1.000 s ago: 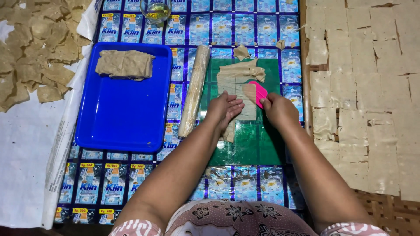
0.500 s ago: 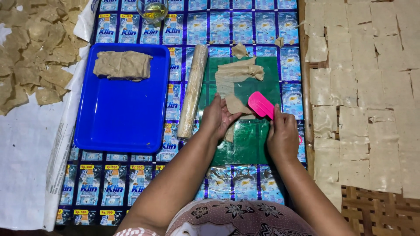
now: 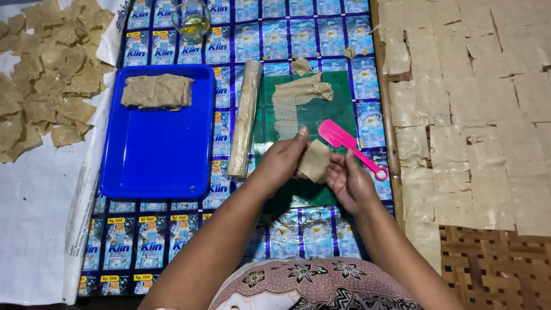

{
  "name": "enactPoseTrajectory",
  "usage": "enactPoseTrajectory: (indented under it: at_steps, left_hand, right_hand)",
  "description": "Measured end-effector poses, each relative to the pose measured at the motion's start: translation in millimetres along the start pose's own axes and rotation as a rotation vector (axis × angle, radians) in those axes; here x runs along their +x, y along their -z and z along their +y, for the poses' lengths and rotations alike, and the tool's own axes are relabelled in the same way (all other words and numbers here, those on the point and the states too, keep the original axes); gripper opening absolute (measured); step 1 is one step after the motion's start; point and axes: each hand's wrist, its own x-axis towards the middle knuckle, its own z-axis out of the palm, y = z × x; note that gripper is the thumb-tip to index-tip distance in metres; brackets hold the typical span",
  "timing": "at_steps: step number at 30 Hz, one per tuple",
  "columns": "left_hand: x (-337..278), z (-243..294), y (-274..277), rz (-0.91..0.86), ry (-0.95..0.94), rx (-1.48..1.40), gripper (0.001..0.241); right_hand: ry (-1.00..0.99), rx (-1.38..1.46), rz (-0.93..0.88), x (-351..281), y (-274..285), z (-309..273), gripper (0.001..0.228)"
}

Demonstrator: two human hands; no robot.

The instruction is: Flattening thin sheets of food material using a rolling pin and a spatula on a mat before placing them on a drying rack.

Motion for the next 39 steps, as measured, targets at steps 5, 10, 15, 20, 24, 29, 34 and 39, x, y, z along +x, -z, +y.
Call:
enactPoseTrajectory:
  at_steps: [5, 10, 15, 20, 24, 29, 34, 39]
  left_hand:
    - [10, -17, -1, -0.015, 0.044, -0.022, 0.068]
    - [23, -54, -9, -0.052, 0.081, 0.003, 0.068]
    - [31, -89, -42, -0.165, 0.200, 0.050, 0.066]
    - [31, -130, -81, -0.232, 0.117, 0.116, 0.060]
    - [-1, -114, -96, -0.171, -0.162, 0.144, 0.047]
    - [-19, -113, -97, -0.200, -0.305, 0.244, 0.041]
    - [-28, -105, -96, -0.157, -0.456, 0.408, 0.037]
    - [-36, -97, -98, -0.138, -0.510, 0.483, 0.037]
  right_hand:
    - [-0.260, 0.456, -0.202, -37, -8, -19, 0.072]
    - [-0.135, 0.383, -0.161, -61, 22, -14, 0.069]
    - [-0.092, 0.208, 0.154, -79, 95, 25, 0.054]
    - [-0.055, 0.043, 0.303, -111, 104, -18, 0.046]
    - [-0.143, -0.011, 0.570, -129, 86, -81, 0.043]
    - [0.171, 0.078, 0.667, -154, 164, -66, 0.039]
    - [0.216, 0.164, 0.895, -183, 179, -48, 0.031]
    - [0.315, 0.221, 0.926, -201, 187, -23, 0.028]
